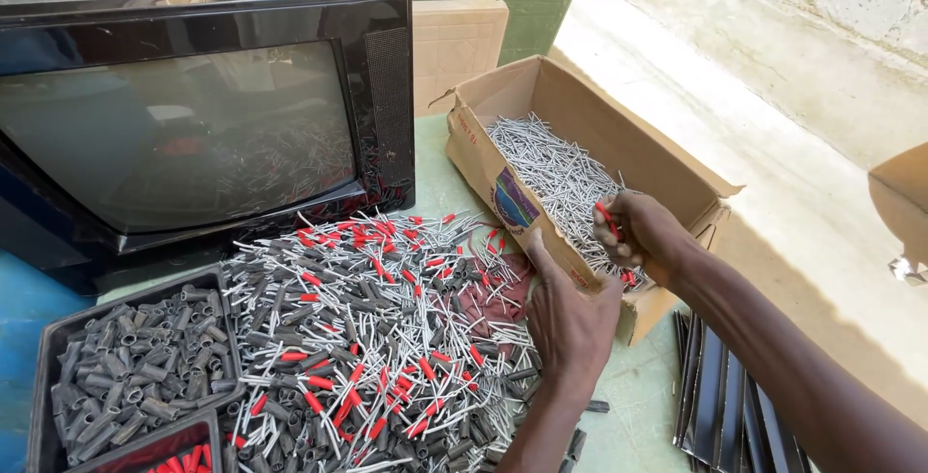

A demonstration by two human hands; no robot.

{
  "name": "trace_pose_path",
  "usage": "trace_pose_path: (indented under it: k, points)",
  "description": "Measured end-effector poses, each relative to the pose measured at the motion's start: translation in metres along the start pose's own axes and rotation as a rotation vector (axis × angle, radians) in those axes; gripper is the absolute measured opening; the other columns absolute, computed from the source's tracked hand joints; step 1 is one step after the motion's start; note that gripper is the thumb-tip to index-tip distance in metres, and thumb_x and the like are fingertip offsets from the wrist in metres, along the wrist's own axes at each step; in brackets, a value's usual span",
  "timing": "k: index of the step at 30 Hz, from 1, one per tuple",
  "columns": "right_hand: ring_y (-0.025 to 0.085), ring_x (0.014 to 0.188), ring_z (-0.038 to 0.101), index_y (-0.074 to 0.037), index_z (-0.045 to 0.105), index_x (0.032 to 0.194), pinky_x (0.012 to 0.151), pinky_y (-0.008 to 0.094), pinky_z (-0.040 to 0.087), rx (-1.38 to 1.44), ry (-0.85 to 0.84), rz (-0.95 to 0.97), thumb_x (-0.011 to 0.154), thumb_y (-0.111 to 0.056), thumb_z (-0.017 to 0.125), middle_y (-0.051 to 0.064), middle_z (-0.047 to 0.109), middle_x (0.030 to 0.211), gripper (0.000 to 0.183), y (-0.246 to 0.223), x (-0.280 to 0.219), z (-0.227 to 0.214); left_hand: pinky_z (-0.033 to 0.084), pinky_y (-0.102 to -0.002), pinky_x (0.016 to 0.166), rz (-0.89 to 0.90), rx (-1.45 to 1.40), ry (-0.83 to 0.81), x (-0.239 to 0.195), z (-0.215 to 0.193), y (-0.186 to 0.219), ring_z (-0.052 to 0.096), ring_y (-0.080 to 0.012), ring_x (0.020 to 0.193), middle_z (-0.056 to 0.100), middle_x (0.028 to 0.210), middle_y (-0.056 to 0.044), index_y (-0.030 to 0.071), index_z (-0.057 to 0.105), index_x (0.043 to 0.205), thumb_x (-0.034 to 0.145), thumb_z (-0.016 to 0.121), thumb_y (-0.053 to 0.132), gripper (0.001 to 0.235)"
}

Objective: Assembling plastic cable clips by inserting metal nails into the plastic housings and sorting them into piles

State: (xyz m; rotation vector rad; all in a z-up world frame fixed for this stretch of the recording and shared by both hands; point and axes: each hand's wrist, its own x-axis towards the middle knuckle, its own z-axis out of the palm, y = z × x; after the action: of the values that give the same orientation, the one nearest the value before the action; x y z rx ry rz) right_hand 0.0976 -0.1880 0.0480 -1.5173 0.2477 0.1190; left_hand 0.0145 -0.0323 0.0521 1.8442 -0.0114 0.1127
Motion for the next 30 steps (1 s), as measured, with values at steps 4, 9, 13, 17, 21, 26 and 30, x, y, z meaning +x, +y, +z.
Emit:
trace_pose_path:
  k: [4,9,13,17,21,26,30]
  points:
    - [0.012,0.042,0.024,-0.010,0.037,0.074,0.031,0.024,0.016,0.254,-0.237,-0.059,0.087,-0.015,0.033,0.007,0.039,0.057,0.014,-0.020,-0.005,0.004,0.051,-0.050,0.081,0.177,0.084,0.170,-0.004,0.013,-0.015,0.065,-0.0413,0.098,0.065,0.123,-0.025,0.001,0.032,0.144,0.072,0.061,0.011,0.078]
    - [0.008,0.040,0.037,-0.009,0.054,0.070,0.033,0.019,0.028,-0.066,-0.012,-0.048,0.106,-0.028,0.053,0.002,0.050,0.058,0.041,-0.016,-0.008,0.005,0.041,-0.026,0.037,0.288,0.075,0.036,-0.007,0.019,-0.017,0.045,-0.0094,0.043,0.057,0.062,0.003,0.011,0.042,0.146,0.090,0.065,0.008,0.061]
    - [0.009,0.041,0.031,-0.010,0.049,0.067,0.033,0.021,0.024,-0.030,0.028,-0.104,0.108,-0.024,0.048,0.000,0.042,0.054,0.043,-0.023,-0.009,-0.011,0.034,-0.034,0.046,0.399,0.293,-0.310,-0.025,0.042,-0.018,0.037,-0.0139,0.050,0.041,0.058,0.002,0.012,0.058,0.132,0.097,0.056,0.045,0.047]
    - [0.011,0.041,0.030,-0.008,0.069,0.065,0.042,0.028,0.024,-0.741,-0.149,-0.193,0.098,-0.033,0.062,-0.002,0.041,0.047,0.042,-0.040,0.003,-0.038,0.044,-0.040,0.050,0.333,0.248,-0.255,-0.031,0.059,-0.030,0.058,-0.0259,0.062,0.064,0.075,-0.013,0.008,0.057,0.131,0.100,0.061,0.024,0.035]
    - [0.003,0.053,0.049,-0.025,0.070,0.064,0.055,0.020,0.040,-1.762,-0.336,-0.213,0.090,-0.035,0.071,-0.011,0.060,0.054,0.029,-0.043,0.017,-0.047,0.046,-0.038,0.045,0.415,0.361,-0.169,-0.036,0.073,-0.048,0.057,-0.0199,0.048,0.063,0.060,-0.005,0.012,0.060,0.119,0.100,0.063,0.014,0.020]
    - [0.003,0.055,0.037,-0.028,0.056,0.054,0.054,0.020,0.034,-1.973,-0.424,-0.106,0.085,-0.032,0.074,-0.012,0.042,0.052,0.037,-0.019,0.022,-0.054,0.046,-0.042,0.043,0.459,0.441,-0.156,-0.039,0.075,-0.055,0.058,-0.0240,0.047,0.060,0.055,-0.007,0.013,0.056,0.133,0.091,0.068,0.009,0.044]
    - [0.003,0.058,0.043,-0.030,0.059,0.056,0.054,0.020,0.037,-1.977,-0.462,0.002,0.082,-0.026,0.072,-0.012,0.049,0.054,0.029,-0.002,0.030,-0.056,0.043,-0.049,0.037,0.504,0.480,-0.066,-0.042,0.081,-0.063,0.063,-0.0355,0.046,0.065,0.056,-0.013,0.016,0.057,0.129,0.080,0.070,0.004,0.052]
